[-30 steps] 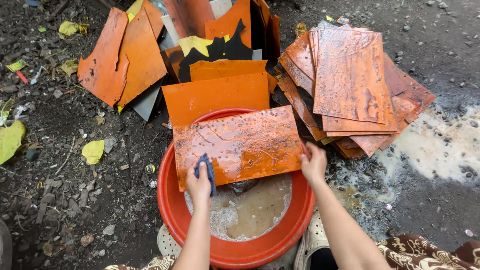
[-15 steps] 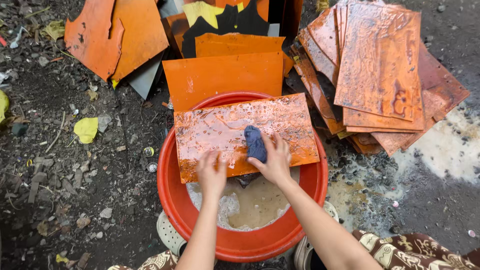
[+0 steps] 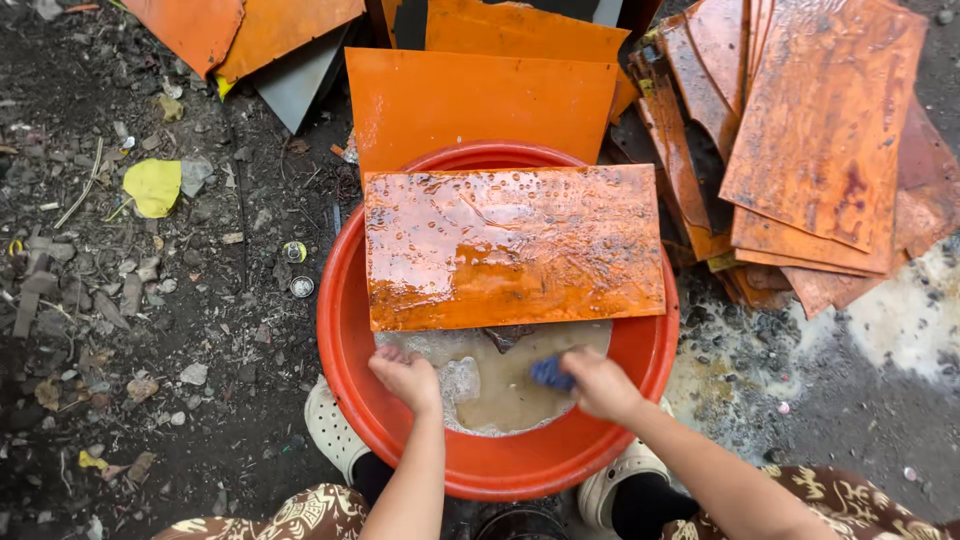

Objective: The person washes orange rectangular tiles one by one using a blue cloth and soapy water in a red basin. They scrub each tile, rinse it in the basin, and place it on a growing stack of cleaned tiles beside the basin.

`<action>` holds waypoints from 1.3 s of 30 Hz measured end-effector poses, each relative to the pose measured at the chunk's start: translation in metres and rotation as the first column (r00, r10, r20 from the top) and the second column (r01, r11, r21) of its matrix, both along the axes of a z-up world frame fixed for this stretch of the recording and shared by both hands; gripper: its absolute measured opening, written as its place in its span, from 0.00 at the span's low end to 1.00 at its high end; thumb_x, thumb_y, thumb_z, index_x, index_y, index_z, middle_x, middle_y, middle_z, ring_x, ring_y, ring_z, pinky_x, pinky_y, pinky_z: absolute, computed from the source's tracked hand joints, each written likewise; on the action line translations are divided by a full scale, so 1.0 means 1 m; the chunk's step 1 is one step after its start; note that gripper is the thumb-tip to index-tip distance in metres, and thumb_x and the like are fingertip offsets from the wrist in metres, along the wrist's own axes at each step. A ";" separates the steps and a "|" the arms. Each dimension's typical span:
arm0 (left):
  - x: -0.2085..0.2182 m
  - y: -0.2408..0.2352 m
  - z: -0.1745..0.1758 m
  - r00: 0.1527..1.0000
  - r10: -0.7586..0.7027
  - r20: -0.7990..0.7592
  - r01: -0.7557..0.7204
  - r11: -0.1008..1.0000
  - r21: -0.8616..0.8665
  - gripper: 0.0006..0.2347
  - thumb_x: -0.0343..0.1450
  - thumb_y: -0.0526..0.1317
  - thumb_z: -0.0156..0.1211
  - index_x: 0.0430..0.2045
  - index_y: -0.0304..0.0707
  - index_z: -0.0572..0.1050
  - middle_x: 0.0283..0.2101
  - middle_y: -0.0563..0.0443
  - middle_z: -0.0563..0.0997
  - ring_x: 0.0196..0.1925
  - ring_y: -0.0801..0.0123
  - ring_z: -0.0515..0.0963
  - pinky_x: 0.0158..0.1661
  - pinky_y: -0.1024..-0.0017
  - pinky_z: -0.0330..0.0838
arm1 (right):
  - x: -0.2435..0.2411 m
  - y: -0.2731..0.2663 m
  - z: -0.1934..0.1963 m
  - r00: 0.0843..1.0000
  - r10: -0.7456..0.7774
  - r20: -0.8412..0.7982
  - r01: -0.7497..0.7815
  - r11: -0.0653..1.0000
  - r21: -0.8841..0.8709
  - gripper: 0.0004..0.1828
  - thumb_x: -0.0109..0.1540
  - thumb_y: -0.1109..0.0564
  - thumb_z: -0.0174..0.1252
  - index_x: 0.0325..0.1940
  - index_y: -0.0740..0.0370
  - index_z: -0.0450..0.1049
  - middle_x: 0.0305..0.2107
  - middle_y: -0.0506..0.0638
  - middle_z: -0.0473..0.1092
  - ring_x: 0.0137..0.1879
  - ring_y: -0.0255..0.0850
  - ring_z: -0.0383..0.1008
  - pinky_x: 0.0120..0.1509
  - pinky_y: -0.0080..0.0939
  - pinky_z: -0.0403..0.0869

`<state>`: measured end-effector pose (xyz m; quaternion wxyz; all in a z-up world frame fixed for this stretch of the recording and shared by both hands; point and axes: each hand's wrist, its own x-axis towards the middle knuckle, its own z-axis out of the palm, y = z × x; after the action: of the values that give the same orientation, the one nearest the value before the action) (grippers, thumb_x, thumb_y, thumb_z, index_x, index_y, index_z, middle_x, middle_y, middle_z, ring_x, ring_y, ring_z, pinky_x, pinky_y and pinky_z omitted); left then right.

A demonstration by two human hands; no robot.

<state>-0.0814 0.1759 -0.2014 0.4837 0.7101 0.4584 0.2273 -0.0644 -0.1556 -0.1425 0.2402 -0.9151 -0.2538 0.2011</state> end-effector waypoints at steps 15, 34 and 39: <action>0.027 -0.008 0.068 0.998 -0.001 0.070 0.027 0.925 -0.379 0.25 0.67 0.30 0.64 0.57 0.28 0.60 0.51 0.39 0.72 0.51 0.59 0.74 0.52 0.64 0.70 | -0.027 0.099 -0.066 0.906 -0.291 -0.306 0.354 0.919 0.174 0.34 0.52 0.59 0.64 0.64 0.49 0.72 0.57 0.51 0.75 0.60 0.51 0.76 0.67 0.49 0.74; 0.091 -0.073 0.076 0.994 0.076 -0.080 -0.110 0.695 -0.711 0.35 0.59 0.27 0.70 0.57 0.24 0.52 0.57 0.33 0.69 0.53 0.52 0.79 0.48 0.59 0.80 | 0.170 0.083 0.069 0.695 -0.553 0.459 0.497 0.831 0.249 0.26 0.65 0.57 0.58 0.69 0.54 0.68 0.64 0.60 0.67 0.72 0.63 0.61 0.76 0.57 0.59; 0.077 -0.077 0.062 0.994 -0.038 -0.105 0.025 0.993 -0.116 0.35 0.57 0.31 0.87 0.46 0.18 0.59 0.51 0.25 0.69 0.50 0.45 0.76 0.50 0.56 0.70 | 0.115 0.154 0.060 0.820 -0.226 0.526 0.129 0.968 0.214 0.27 0.57 0.62 0.58 0.61 0.50 0.74 0.65 0.57 0.67 0.72 0.59 0.61 0.72 0.62 0.57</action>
<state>-0.0042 0.0985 -0.1392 0.5021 0.6994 0.4846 0.1547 0.0503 -0.0016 -0.0829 0.2521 -0.9302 -0.2412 -0.1136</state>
